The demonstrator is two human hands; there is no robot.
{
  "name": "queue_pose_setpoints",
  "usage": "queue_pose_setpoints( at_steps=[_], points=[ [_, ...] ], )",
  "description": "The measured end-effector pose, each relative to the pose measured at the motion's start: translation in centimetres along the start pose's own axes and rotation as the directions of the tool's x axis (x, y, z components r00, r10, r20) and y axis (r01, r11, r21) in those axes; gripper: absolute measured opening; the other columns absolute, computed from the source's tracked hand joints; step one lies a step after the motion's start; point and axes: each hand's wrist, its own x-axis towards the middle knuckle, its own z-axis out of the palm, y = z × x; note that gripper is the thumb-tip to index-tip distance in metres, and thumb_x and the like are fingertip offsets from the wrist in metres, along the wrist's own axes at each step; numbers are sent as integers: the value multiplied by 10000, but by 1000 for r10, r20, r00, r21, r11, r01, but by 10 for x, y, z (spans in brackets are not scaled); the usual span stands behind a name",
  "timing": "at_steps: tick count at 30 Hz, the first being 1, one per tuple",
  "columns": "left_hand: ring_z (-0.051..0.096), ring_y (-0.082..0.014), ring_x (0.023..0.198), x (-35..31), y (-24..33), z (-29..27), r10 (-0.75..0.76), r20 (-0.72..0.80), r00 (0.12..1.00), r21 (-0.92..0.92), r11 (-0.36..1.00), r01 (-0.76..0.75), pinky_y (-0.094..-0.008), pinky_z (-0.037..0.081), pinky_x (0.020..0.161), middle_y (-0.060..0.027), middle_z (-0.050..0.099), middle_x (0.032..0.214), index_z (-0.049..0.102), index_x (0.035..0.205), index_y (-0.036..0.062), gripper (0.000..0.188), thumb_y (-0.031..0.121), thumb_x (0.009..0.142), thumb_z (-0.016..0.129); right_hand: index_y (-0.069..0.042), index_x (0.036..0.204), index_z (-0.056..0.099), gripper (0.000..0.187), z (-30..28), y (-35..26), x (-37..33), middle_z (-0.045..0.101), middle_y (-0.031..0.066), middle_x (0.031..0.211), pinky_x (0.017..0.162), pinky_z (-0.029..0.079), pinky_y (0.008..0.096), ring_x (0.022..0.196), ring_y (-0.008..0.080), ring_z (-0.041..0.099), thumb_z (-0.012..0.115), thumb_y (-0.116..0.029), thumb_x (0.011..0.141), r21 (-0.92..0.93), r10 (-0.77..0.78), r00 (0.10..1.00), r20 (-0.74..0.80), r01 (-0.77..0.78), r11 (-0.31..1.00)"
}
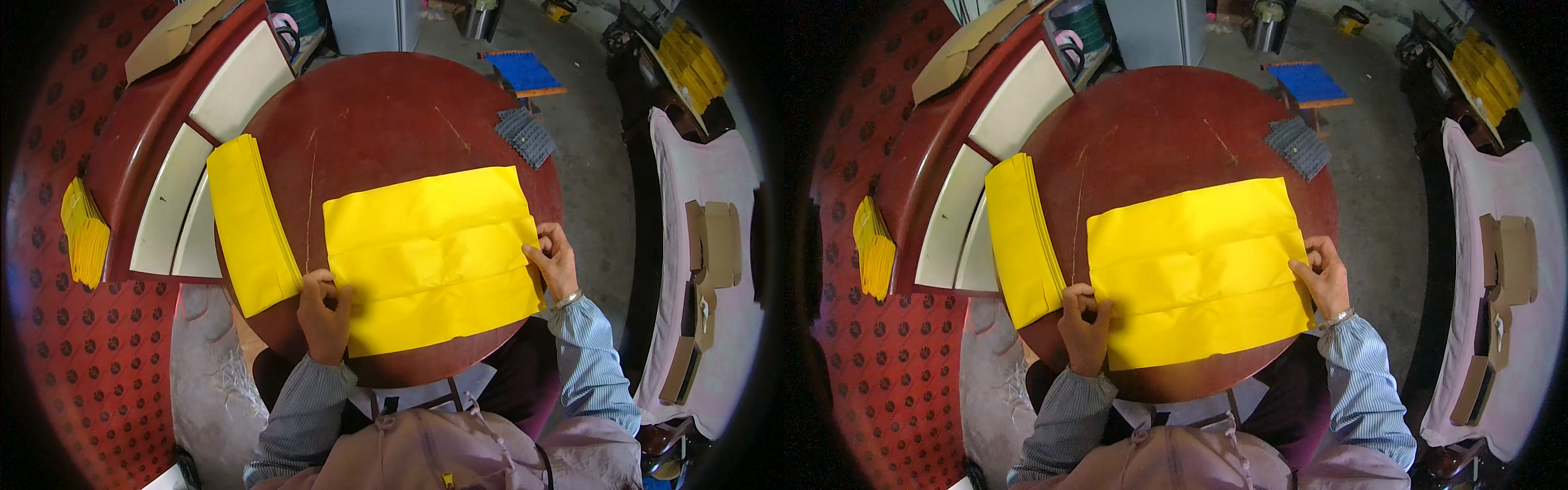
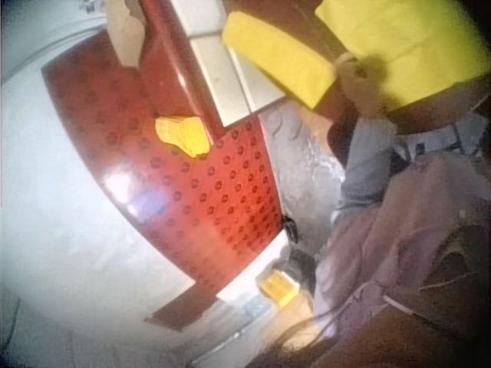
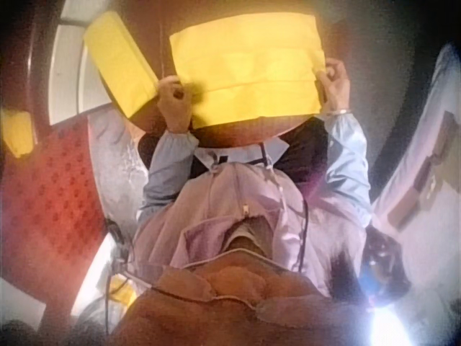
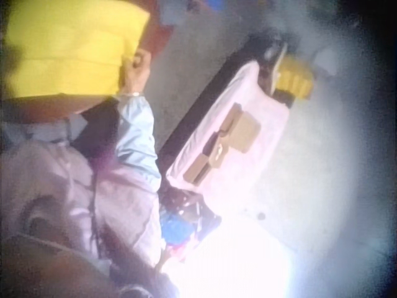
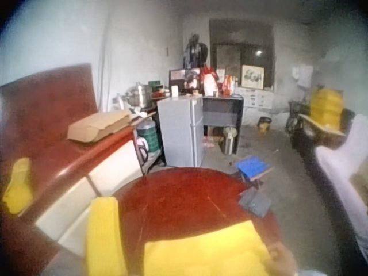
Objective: The person folds yellow fabric pieces on a round wooden table. They fold each piece in half, then in half again, and place the folded items into a growing stack on the left side of the table.
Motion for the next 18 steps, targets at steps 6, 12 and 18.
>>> queue_pose_setpoints(
  at_steps=[6,12,18],
  points=[
    [651,-353,835,8,6,3,392,57,918,282,876,-391,-495,533,944,-110,672,867,725,1077,73,138,35,947,702,-79,1190,611,262,3,-5,2,638,7,813,671,501,227,660,92,582,752,-45,972,-153,-13,1000,-25,9,988],
    [604,-336,792,6,18,11,324,97,941,377,863,-336,-499,507,780,-127,599,837,816,1021,103,247,24,839,669,-65,1204,607,286,0,5,8,605,-2,805,666,490,226,669,82,561,750,-21,960,-140,-59,998,16,60,988],
    [590,-348,892,17,39,7,702,152,695,472,566,-676,-464,515,803,-188,613,1003,753,1026,-46,284,36,759,702,-85,1231,621,312,-6,22,20,647,33,825,710,513,275,716,122,613,765,-104,955,-180,-156,986,61,165,970]
  ],
)
